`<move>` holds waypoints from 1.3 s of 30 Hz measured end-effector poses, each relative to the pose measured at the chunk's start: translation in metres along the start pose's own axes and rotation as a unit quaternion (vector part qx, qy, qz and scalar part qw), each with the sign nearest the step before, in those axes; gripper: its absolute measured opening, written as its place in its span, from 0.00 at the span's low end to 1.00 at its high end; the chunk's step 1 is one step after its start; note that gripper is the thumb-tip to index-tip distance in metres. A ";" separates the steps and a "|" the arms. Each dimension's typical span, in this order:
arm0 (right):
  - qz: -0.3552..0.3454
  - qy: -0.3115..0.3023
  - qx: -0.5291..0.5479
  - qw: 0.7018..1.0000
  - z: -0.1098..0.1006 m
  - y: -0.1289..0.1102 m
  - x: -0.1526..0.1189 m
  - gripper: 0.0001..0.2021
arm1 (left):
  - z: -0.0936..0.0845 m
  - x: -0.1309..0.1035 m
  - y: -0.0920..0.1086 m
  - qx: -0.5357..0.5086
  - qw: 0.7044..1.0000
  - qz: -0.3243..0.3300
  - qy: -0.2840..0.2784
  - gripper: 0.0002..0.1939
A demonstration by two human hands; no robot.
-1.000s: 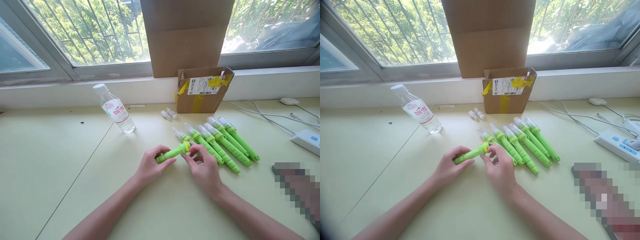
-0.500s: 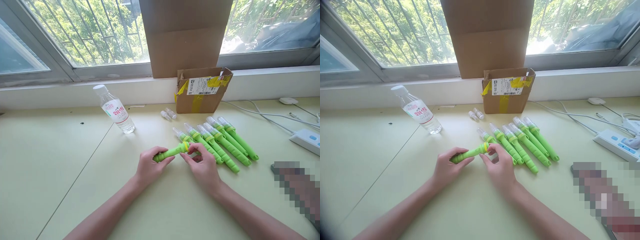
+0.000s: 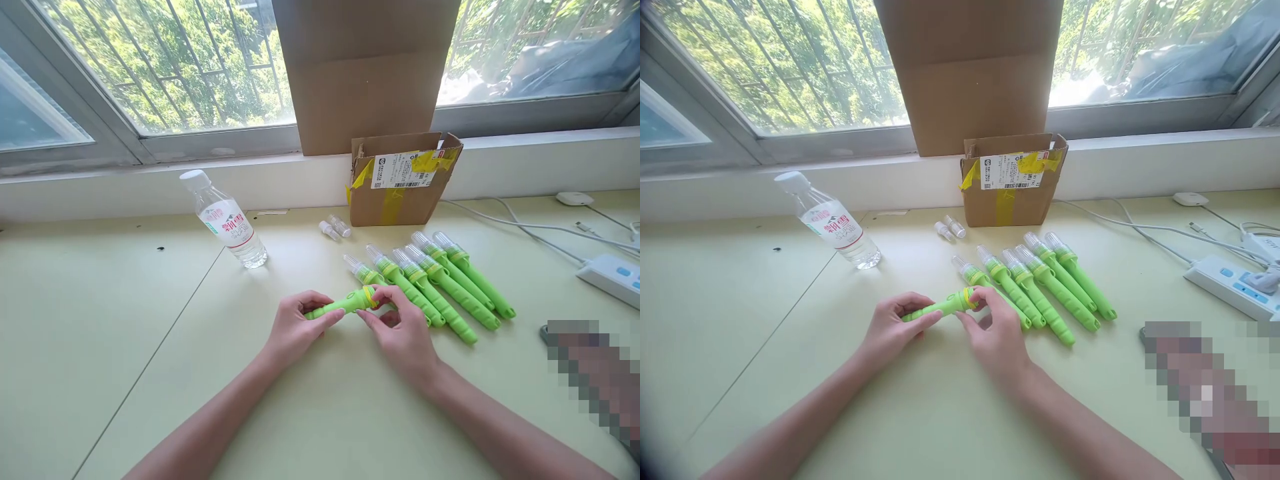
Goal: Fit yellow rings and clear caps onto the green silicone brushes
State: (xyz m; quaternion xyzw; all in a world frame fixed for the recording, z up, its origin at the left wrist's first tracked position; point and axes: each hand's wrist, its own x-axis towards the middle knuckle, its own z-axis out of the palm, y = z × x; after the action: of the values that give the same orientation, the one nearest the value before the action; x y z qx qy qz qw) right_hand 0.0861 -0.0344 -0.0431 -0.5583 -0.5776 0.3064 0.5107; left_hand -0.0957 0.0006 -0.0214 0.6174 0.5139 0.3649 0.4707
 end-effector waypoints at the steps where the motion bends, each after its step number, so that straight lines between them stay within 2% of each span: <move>1: -0.001 0.002 0.000 1.000 0.000 0.000 0.000 0.08 | 0.000 0.001 0.000 -0.003 1.000 -0.003 -0.002 0.14; 10: -0.006 0.028 -0.006 1.000 0.001 -0.001 -0.002 0.08 | -0.001 0.001 0.001 0.009 1.000 -0.002 -0.015 0.14; 12: -0.004 0.035 -0.011 0.999 0.001 -0.001 -0.003 0.08 | 0.000 0.000 0.000 0.039 0.998 0.040 -0.006 0.13; 15: -0.002 0.044 -0.007 0.999 0.001 -0.001 -0.003 0.08 | 0.001 0.000 -0.003 0.115 0.983 0.137 0.028 0.12; 18: 0.002 0.048 0.001 0.999 0.001 -0.001 -0.004 0.08 | 0.001 0.000 -0.008 0.195 0.951 0.230 0.066 0.14; 20: 0.004 0.048 0.009 0.999 0.001 -0.002 -0.004 0.07 | 0.001 0.000 -0.012 0.230 0.927 0.285 0.083 0.12; 24: 0.009 0.044 0.020 0.999 0.001 -0.004 -0.003 0.07 | 0.002 -0.002 -0.018 0.263 0.894 0.342 0.121 0.07; 29: 0.016 0.031 0.005 0.999 0.000 -0.002 -0.002 0.08 | 0.004 -0.004 -0.020 0.271 0.892 0.341 0.125 0.08; 39: 0.029 0.005 -0.022 0.999 -0.001 -0.001 0.000 0.10 | 0.007 -0.005 -0.012 0.229 0.928 0.274 0.108 0.07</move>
State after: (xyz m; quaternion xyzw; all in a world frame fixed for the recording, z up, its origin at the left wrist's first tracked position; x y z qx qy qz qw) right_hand 0.0868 -0.0349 -0.0419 -0.5873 -0.5651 0.3055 0.4924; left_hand -0.0936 -0.0058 -0.0347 0.7819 0.4421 0.4168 0.1397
